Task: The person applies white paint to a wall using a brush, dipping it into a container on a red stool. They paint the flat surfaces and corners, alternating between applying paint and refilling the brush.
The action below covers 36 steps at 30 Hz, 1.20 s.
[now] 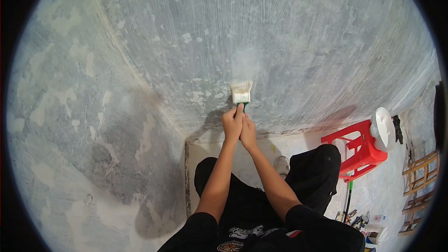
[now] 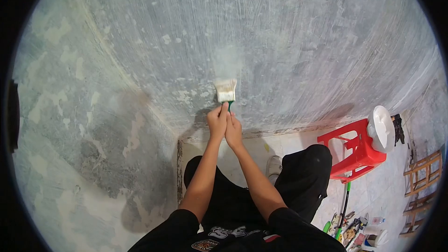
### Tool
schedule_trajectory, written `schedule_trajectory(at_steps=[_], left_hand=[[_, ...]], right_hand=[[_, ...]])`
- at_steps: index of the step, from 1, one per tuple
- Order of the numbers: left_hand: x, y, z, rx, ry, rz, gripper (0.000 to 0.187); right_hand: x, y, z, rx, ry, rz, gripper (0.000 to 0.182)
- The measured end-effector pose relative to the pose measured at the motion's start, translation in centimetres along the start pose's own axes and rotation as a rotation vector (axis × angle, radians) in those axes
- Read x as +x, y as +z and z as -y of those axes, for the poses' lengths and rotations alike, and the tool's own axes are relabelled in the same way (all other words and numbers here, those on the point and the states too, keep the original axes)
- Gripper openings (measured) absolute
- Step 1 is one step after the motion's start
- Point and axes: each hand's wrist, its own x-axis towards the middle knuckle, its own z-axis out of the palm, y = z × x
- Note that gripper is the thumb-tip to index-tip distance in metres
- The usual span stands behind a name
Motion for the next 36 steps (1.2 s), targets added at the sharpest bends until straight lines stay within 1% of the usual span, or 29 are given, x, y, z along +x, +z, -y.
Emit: schedule_trajectory(at_steps=[2,3,5,6,7,8,9,10,11,12,13,14,15,16,18,19,20,22,23,24,25,26,27,28,30,32,34,36], left_hand=[[-1.3,0.6,4.2,-0.023,-0.061,-0.029,0.039],[-1.9,0.7,5.3,-0.016,-0.075,-0.036,0.039],[-3.3,0.1,6.3,0.024,-0.109,-0.022,0.040],[-3.7,-0.2,6.7,0.062,-0.122,-0.009,0.041],[-4.5,-0.5,7.3,0.064,-0.126,-0.008,0.041],[-5.2,-0.9,7.8,0.157,-0.195,0.000,0.039],[-5.2,-1.2,8.1,0.249,-0.260,0.006,0.038],[-5.0,-1.6,7.0,0.250,-0.257,0.004,0.038],[-4.8,-2.1,5.9,0.191,-0.371,0.029,0.037],[-4.3,-2.5,5.1,0.131,-0.482,0.055,0.037],[-3.5,-3.1,5.4,-0.011,-0.513,0.067,0.036],[-2.6,-3.7,3.5,-0.009,-0.515,0.066,0.036],[-1.5,-4.4,-0.3,-0.074,-0.515,0.060,0.035],[-0.1,-4.9,-3.1,-0.139,-0.515,0.054,0.035],[3.3,-5.3,-4.8,-0.073,-0.392,0.081,0.034],[4.5,-5.2,-7.4,-0.085,-0.351,0.096,0.034],[5.4,-5.0,-10.4,-0.100,-0.305,0.110,0.034],[6.1,-4.7,-13.1,-0.143,-0.292,0.118,0.035],[6.1,-4.5,-14.1,-0.184,-0.273,0.122,0.036],[6.1,-4.3,-15.2,-0.183,-0.277,0.131,0.036],[6.1,-3.9,-16.2,-0.217,-0.226,0.095,0.038],[6.0,-3.7,-17.0,-0.252,-0.180,0.060,0.040],[6.2,-3.7,-17.7,-0.246,-0.121,0.081,0.041],[6.3,-3.2,-18.0,-0.250,-0.127,0.087,0.041],[6.7,-2.1,-18.5,-0.288,0.002,0.062,0.040],[6.7,-1.5,-16.5,-0.269,0.031,0.081,0.041],[5.9,-0.8,-12.8,-0.070,0.131,0.062,0.042],[3.8,0.1,-8.5,-0.065,0.007,0.039,0.042]], right_hand=[[-0.8,-0.9,-3.3,-0.079,0.172,-0.001,0.046],[-1.0,-1.0,-5.0,-0.085,0.181,-0.002,0.046],[-2.3,-0.9,-7.5,-0.051,0.115,-0.051,0.047],[-3.1,-1.1,-7.1,-0.052,0.120,-0.052,0.047],[-4.2,-1.1,-5.7,0.013,0.341,-0.039,0.047],[-4.9,-1.0,-4.2,0.081,0.555,-0.025,0.046],[-5.1,-0.9,-2.8,0.084,0.548,-0.023,0.046],[-5.6,-0.7,-1.4,0.176,0.637,-0.003,0.042],[-6.0,-0.5,-0.1,0.268,0.727,0.017,0.038],[-5.9,-0.2,1.6,0.269,0.723,0.020,0.038],[-5.5,0.2,3.5,0.320,0.712,0.104,0.036],[-5.1,0.7,5.6,0.371,0.700,0.186,0.035],[-4.6,1.3,8.2,0.382,0.658,0.239,0.033],[-3.9,2.0,10.0,0.364,0.595,0.245,0.032],[-2.3,3.1,14.2,0.370,0.465,0.278,0.032],[-1.5,3.4,16.4,0.392,0.392,0.304,0.032],[-0.5,3.4,17.9,0.388,0.390,0.300,0.032],[0.2,3.3,19.8,0.301,0.313,0.351,0.035],[0.0,3.2,20.5,0.303,0.318,0.340,0.035],[0.0,3.2,21.1,0.260,0.239,0.319,0.038],[0.0,3.2,21.6,0.216,0.159,0.297,0.042],[0.1,3.3,22.2,0.217,0.164,0.287,0.042],[0.6,3.4,22.8,0.211,0.112,0.256,0.043],[0.9,3.3,23.1,0.204,0.062,0.227,0.045],[1.7,2.3,22.7,0.206,0.059,0.233,0.046],[2.4,1.8,20.8,0.210,0.053,0.240,0.047],[2.2,1.4,15.7,0.065,-0.108,0.070,0.050],[1.5,0.2,10.7,0.082,0.122,0.068,0.052]])
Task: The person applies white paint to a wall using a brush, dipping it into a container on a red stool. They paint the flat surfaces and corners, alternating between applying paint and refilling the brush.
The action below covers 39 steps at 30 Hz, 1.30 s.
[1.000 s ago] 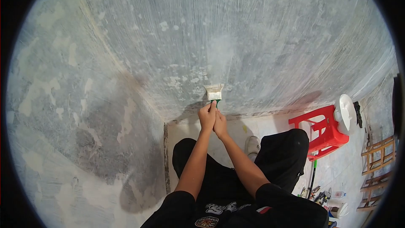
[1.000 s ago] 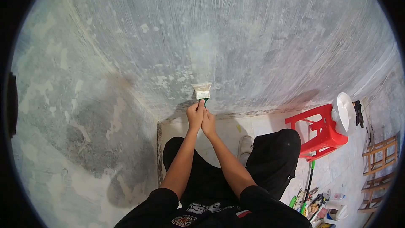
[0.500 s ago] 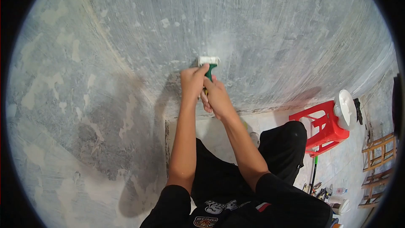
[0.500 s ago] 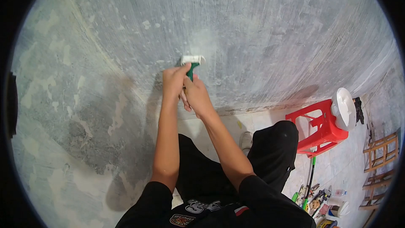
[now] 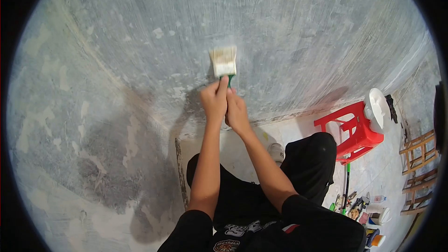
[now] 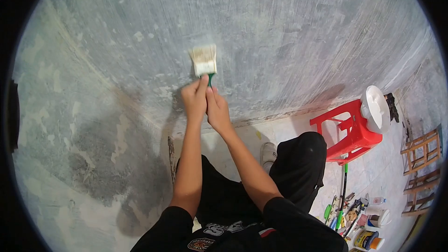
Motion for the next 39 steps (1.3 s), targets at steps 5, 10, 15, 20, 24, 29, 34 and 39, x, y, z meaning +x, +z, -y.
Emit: schedule_trajectory(at_steps=[5,10,15,20,24,29,34,39], left_hand=[[-5.6,1.2,10.7,0.096,-0.026,-0.058,0.047],[-9.5,1.1,13.3,0.199,-0.256,-0.022,0.045],[-7.8,1.4,5.4,-0.019,-0.141,0.040,0.039],[-1.6,1.6,-6.5,-0.072,0.040,0.031,0.040],[1.0,2.1,-4.9,-0.069,0.010,0.038,0.040],[-1.5,2.5,6.0,0.056,-0.075,0.061,0.042],[-5.7,3.6,10.8,0.018,-0.211,0.065,0.042],[-8.7,4.1,17.2,0.146,-0.273,0.065,0.045]], right_hand=[[-0.8,-3.0,-14.3,-0.233,-0.052,-0.175,0.049],[-5.3,-4.6,-15.4,-0.317,0.118,-0.194,0.048],[-6.7,-2.3,-5.3,-0.178,-0.162,-0.295,0.042],[-2.3,-0.1,5.4,-0.077,-0.287,-0.167,0.044],[0.0,0.0,4.8,-0.049,-0.212,-0.116,0.048],[0.4,-2.1,-5.7,-0.096,-0.197,-0.204,0.050],[-1.7,-5.3,-12.1,-0.040,-0.025,-0.222,0.051],[-3.7,-8.0,-13.8,-0.028,0.366,-0.185,0.050]])
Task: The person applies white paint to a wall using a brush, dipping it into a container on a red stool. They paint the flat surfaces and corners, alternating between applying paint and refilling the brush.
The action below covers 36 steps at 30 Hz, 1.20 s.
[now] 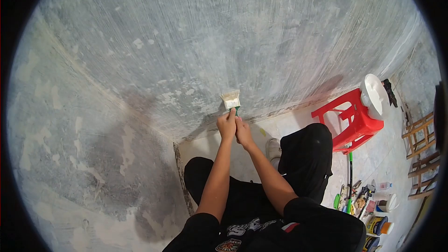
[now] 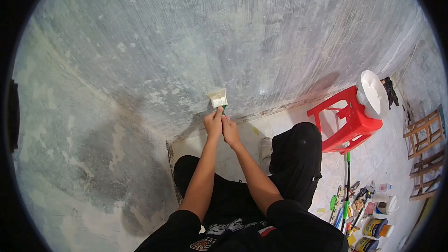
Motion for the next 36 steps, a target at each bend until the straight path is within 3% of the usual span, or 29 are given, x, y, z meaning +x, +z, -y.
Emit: schedule_trajectory(at_steps=[4,6,7,9,14,17,21,24,26,30,32,36], left_hand=[[-1.8,-0.4,1.5,0.038,-0.076,0.009,0.046],[-2.5,-1.6,0.6,0.094,-0.059,0.022,0.043],[-2.1,-2.4,-1.6,0.099,-0.044,0.023,0.043],[-2.8,-5.1,-8.8,-0.245,-0.178,0.057,0.042],[-1.1,-8.2,-23.4,-0.183,0.198,0.045,0.038],[1.5,-6.9,-25.2,-0.166,0.247,0.051,0.040],[3.8,-4.6,-19.8,-0.066,0.258,0.062,0.044],[3.2,-2.8,-14.5,-0.037,0.186,0.095,0.047],[3.0,-2.0,-10.6,0.016,0.154,0.090,0.048],[1.8,-0.7,-3.6,0.108,0.103,0.081,0.052],[1.2,-0.2,-0.8,0.157,0.016,0.064,0.056],[-1.3,-0.4,2.2,0.122,-0.142,0.071,0.052]], right_hand=[[-1.7,-0.5,-1.3,-0.092,0.151,0.011,0.049],[-3.3,1.9,-1.6,-0.160,-0.114,-0.214,0.049],[-3.7,3.1,-0.7,-0.148,-0.125,-0.214,0.049],[-5.9,5.3,2.1,-0.059,-0.434,-0.146,0.045],[-9.0,8.3,15.7,0.195,-0.579,0.023,0.040],[-7.2,7.6,18.5,0.161,-0.556,0.132,0.044],[-3.0,6.4,14.9,0.234,-0.512,0.065,0.050],[-1.0,4.5,9.9,0.079,-0.564,-0.062,0.053],[-1.1,3.2,7.7,0.021,-0.344,-0.071,0.055],[-1.2,1.5,3.4,0.015,-0.245,-0.123,0.055],[-0.8,0.6,1.0,0.030,-0.003,-0.091,0.057],[-1.9,0.0,-3.0,-0.050,0.041,-0.094,0.060]])
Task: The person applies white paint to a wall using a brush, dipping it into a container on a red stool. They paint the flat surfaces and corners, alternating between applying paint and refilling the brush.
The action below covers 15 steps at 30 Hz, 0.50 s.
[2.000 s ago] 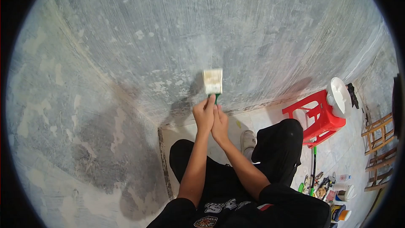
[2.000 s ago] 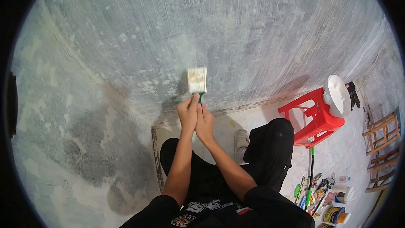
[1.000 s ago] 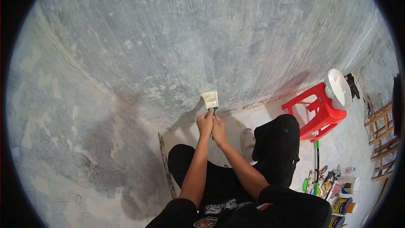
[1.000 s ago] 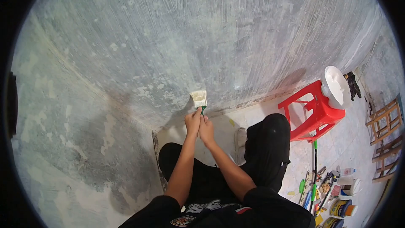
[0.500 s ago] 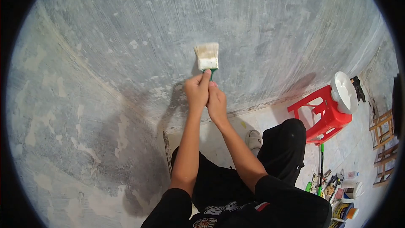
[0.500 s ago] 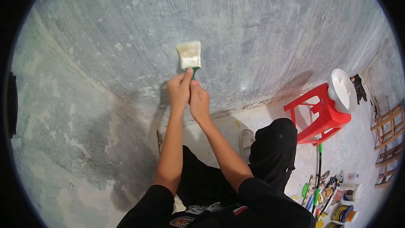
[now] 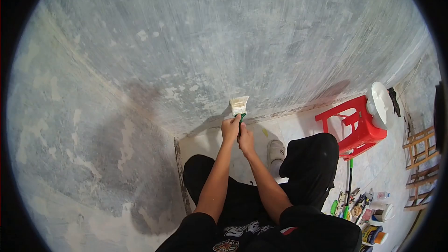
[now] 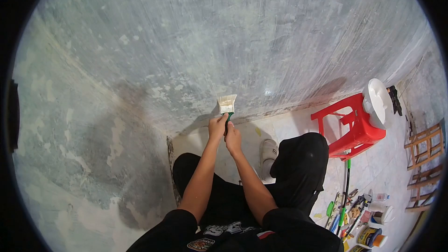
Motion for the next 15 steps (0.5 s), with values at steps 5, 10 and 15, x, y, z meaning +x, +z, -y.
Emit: schedule_trajectory(at_steps=[5,10,15], left_hand=[[-4.0,-3.5,-2.6,-0.125,0.046,0.066,0.040],[-4.9,-8.3,-9.4,-0.134,0.285,-0.052,0.037],[-1.0,-11.0,-12.2,-0.051,0.309,-0.107,0.039]], right_hand=[[-3.9,4.1,0.0,0.050,-0.394,-0.208,0.050],[-6.1,6.9,5.0,0.003,-0.568,-0.062,0.026],[-3.6,9.9,9.2,-0.090,-0.739,0.035,0.021]])
